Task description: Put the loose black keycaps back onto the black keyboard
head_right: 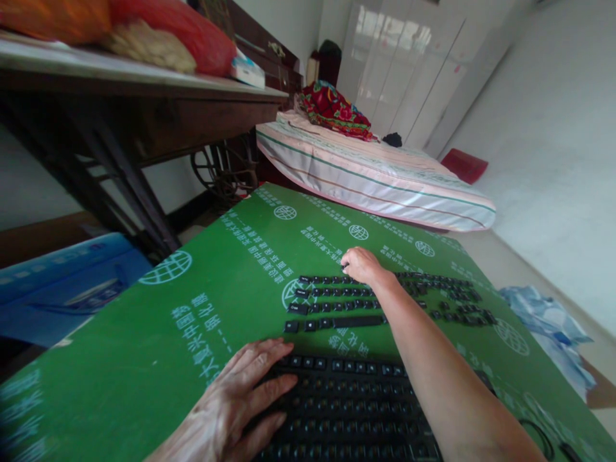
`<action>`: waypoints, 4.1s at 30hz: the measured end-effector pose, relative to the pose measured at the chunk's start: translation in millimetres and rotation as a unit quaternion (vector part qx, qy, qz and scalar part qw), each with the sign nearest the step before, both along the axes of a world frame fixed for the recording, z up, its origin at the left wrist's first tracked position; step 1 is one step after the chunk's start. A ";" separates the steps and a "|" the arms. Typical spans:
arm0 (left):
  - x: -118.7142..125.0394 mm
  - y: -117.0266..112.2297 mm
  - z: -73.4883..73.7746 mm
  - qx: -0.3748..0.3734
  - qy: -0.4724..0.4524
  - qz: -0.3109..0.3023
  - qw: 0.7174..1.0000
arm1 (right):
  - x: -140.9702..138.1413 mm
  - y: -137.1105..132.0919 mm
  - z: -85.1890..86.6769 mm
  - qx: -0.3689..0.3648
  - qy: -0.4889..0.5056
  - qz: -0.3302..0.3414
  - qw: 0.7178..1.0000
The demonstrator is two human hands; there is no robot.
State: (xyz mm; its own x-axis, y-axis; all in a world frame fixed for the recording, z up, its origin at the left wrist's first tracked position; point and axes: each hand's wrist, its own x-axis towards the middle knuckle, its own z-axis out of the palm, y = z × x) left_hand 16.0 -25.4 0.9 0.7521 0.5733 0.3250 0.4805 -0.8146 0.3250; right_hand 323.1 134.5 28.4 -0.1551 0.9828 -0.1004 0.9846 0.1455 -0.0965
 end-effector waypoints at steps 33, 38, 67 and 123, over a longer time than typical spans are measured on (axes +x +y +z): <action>10.2 3.4 5.6 -0.073 -0.054 -0.037 0.995 | -78.3 -204.4 3.9 0.125 0.292 0.024 0.948; 10.2 2.1 5.5 -0.071 -0.056 -0.035 0.995 | -87.2 -204.2 -1.1 0.153 0.272 0.041 0.949; 16.7 -0.7 7.5 -0.032 0.001 -0.040 0.999 | -89.4 -197.8 -6.3 0.106 0.287 0.021 0.952; 28.0 -0.5 8.8 -0.013 0.031 -0.035 0.999 | -80.5 -200.2 -21.8 0.124 0.372 0.002 0.920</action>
State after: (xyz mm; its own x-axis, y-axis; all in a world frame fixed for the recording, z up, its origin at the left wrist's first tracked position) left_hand 43.9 -25.9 9.8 0.8083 0.5270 0.2625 0.4431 -0.8381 0.3182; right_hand 242.6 -65.7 6.6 -0.0933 0.9603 0.2630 0.6588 0.2576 -0.7068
